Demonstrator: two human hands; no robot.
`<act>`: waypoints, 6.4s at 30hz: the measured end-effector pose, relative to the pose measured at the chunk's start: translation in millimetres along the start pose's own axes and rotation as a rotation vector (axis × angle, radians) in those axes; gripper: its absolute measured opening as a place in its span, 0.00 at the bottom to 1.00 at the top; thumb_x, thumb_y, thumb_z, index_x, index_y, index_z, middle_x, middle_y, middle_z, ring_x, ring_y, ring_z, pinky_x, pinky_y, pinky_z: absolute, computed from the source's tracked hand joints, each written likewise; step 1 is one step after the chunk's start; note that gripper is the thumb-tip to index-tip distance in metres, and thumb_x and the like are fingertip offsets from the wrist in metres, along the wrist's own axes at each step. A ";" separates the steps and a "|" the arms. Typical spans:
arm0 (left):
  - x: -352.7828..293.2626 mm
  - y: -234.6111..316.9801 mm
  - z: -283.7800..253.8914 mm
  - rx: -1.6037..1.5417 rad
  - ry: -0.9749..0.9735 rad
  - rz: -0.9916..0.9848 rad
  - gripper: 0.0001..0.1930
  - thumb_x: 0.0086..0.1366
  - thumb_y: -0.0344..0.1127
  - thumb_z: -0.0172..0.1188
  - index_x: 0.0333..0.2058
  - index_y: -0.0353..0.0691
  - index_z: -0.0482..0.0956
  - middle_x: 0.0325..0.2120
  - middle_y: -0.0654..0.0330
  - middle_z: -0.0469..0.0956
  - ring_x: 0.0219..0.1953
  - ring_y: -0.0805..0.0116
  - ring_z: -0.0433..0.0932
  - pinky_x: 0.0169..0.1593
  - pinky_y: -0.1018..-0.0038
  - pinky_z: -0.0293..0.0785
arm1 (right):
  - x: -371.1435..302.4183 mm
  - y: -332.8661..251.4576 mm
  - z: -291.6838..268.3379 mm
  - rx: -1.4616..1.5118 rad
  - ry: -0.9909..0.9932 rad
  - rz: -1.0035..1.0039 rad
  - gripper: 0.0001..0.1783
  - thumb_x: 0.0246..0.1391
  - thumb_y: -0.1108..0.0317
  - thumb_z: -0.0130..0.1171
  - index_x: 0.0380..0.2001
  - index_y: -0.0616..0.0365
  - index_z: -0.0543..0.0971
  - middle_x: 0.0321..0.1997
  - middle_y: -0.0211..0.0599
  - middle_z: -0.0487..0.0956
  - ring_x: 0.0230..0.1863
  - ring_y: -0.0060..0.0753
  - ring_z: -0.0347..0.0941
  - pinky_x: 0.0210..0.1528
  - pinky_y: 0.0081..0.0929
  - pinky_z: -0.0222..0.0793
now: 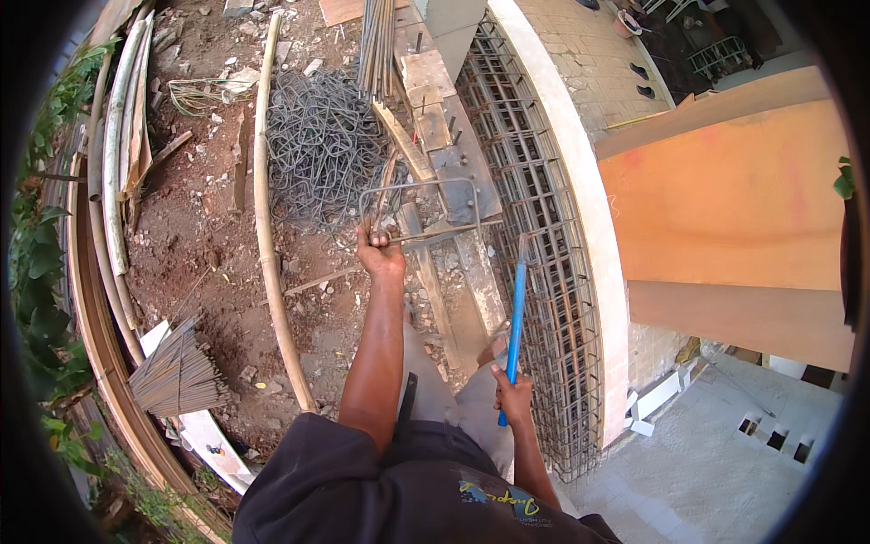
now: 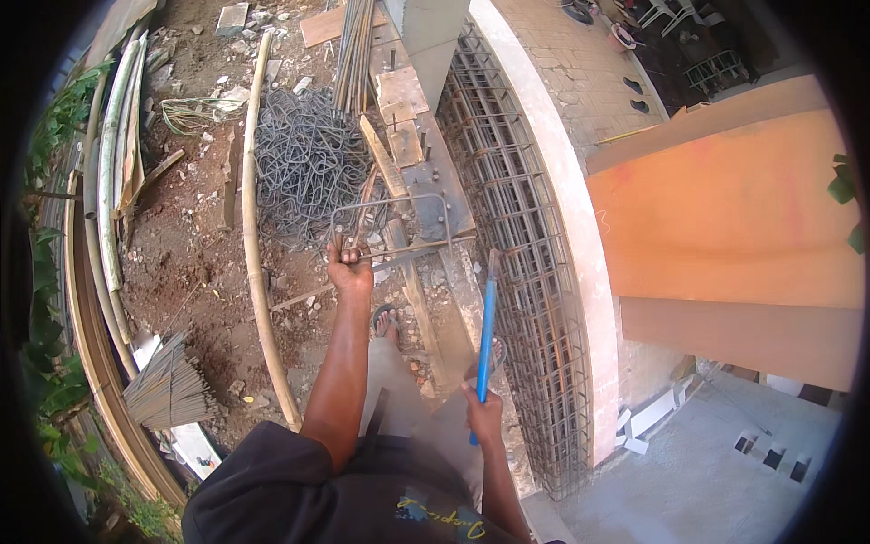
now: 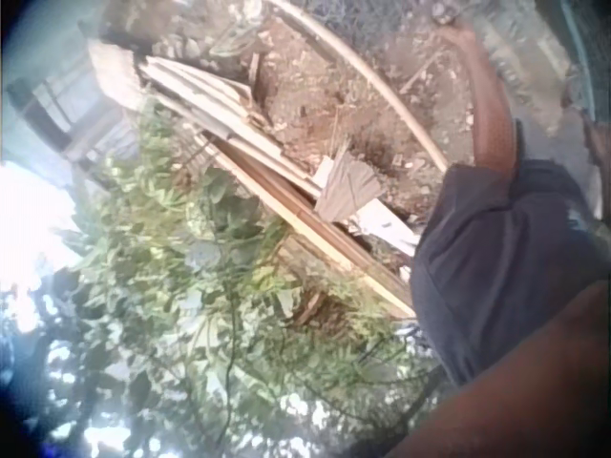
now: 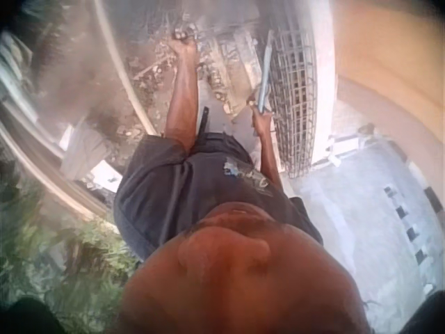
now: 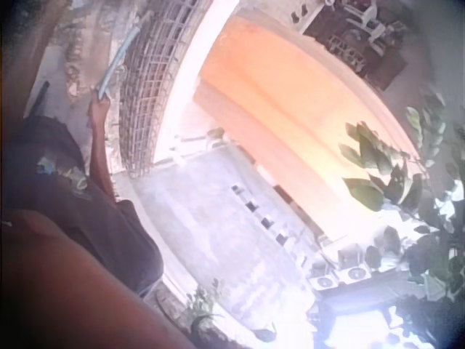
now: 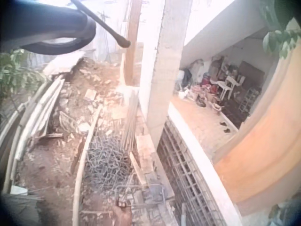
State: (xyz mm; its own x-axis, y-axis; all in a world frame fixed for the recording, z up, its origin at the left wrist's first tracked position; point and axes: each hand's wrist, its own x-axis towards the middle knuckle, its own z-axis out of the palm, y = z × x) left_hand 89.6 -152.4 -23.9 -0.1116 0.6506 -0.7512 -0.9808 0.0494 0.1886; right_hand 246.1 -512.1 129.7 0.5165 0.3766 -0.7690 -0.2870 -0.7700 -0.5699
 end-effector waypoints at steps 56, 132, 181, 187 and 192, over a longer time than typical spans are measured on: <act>94.7 -18.8 125.4 2.504 -0.588 0.374 0.39 0.61 0.78 0.66 0.24 0.40 0.87 0.17 0.63 0.76 0.25 0.69 0.75 0.35 0.64 0.71 | 288.1 -213.4 -138.8 -1.036 -0.007 -0.378 0.41 0.42 0.24 0.76 0.18 0.57 0.83 0.17 0.38 0.78 0.24 0.42 0.77 0.31 0.45 0.70; 111.4 -25.9 88.3 2.204 -0.502 0.589 0.33 0.58 0.69 0.77 0.14 0.44 0.80 0.10 0.71 0.66 0.15 0.77 0.62 0.24 0.71 0.55 | 260.9 -58.3 -81.9 -0.427 -0.884 -0.105 0.18 0.69 0.57 0.70 0.32 0.62 0.84 0.18 0.24 0.67 0.23 0.16 0.60 0.25 0.28 0.60; -29.7 3.3 141.6 2.372 -0.651 0.283 0.34 0.59 0.70 0.75 0.18 0.41 0.83 0.20 0.67 0.75 0.26 0.75 0.67 0.35 0.70 0.61 | 128.7 109.3 5.8 -0.145 -0.083 -0.390 0.21 0.61 0.52 0.73 0.29 0.63 0.86 0.16 0.41 0.75 0.19 0.32 0.70 0.28 0.39 0.68; -103.7 -20.0 211.1 2.316 -1.654 1.155 0.29 0.50 0.66 0.81 0.22 0.43 0.85 0.21 0.65 0.75 0.33 0.65 0.75 0.50 0.65 0.64 | 98.6 124.3 -76.4 -0.168 0.116 -0.147 0.20 0.60 0.57 0.74 0.26 0.64 0.84 0.15 0.33 0.72 0.18 0.24 0.67 0.26 0.37 0.65; -36.4 -21.2 237.8 2.394 -2.169 0.962 0.30 0.54 0.69 0.76 0.27 0.43 0.87 0.27 0.63 0.80 0.42 0.62 0.78 0.57 0.57 0.67 | 82.5 114.6 -71.2 0.006 0.220 -0.024 0.20 0.62 0.60 0.73 0.21 0.61 0.80 0.15 0.28 0.72 0.16 0.22 0.67 0.21 0.34 0.63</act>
State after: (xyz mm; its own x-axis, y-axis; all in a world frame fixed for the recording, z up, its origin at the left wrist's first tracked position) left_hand 152.5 3.1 149.9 0.9866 0.1588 -0.0381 0.1632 -0.9496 0.2678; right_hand 313.2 -606.0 21.6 0.6870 0.2729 -0.6734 -0.2766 -0.7588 -0.5897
